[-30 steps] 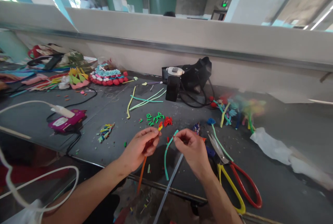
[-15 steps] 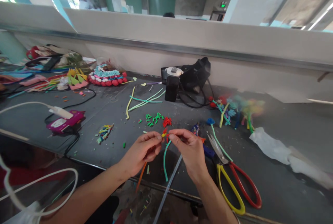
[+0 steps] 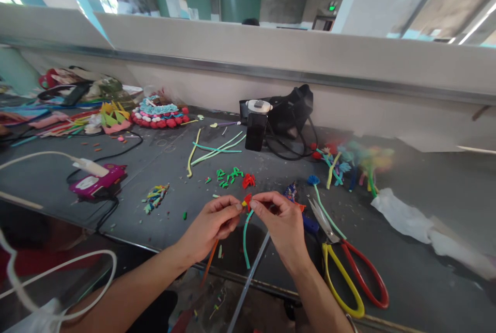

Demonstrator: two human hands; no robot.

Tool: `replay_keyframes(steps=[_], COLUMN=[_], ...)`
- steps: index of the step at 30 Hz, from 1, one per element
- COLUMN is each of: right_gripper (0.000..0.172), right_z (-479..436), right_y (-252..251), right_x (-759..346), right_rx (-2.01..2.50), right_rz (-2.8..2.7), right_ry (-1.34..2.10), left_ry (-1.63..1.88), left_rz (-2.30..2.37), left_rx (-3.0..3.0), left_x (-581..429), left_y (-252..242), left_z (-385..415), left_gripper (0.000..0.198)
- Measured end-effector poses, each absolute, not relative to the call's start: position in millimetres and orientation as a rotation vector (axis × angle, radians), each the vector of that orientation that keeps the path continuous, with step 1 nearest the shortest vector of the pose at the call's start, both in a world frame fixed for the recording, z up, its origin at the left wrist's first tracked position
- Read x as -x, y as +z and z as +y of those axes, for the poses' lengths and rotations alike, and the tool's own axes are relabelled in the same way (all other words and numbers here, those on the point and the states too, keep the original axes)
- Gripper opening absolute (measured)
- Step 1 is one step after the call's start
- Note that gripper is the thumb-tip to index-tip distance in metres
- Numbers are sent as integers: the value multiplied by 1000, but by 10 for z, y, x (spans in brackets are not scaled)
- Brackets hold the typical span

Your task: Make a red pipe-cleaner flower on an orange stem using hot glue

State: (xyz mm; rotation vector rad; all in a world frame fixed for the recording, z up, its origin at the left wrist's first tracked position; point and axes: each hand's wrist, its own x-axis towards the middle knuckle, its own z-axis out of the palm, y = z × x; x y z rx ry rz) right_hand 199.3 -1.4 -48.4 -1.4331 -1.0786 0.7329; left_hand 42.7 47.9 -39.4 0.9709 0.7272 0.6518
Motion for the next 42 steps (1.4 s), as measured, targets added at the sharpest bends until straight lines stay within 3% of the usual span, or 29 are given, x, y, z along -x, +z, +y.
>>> replay_keyframes(steps=[25,32,42], right_gripper=[16,35,22], right_z=[-10,-55,-142], right_y=[-509,-435,-400], right_x=[-1987,-2088,-2097], right_rx=[1538,1522,1553], right_rz=[-1163,-1074,-1123], right_ry=[638,604,550], left_ry=[653,627,641], left_rz=[735,673,650], left_rx=[-992,-1005,-967], left_x=[-431,-404,-413], left_y=[-433,-419,-439], left_z=[475,489,510], left_gripper=[19,23,28])
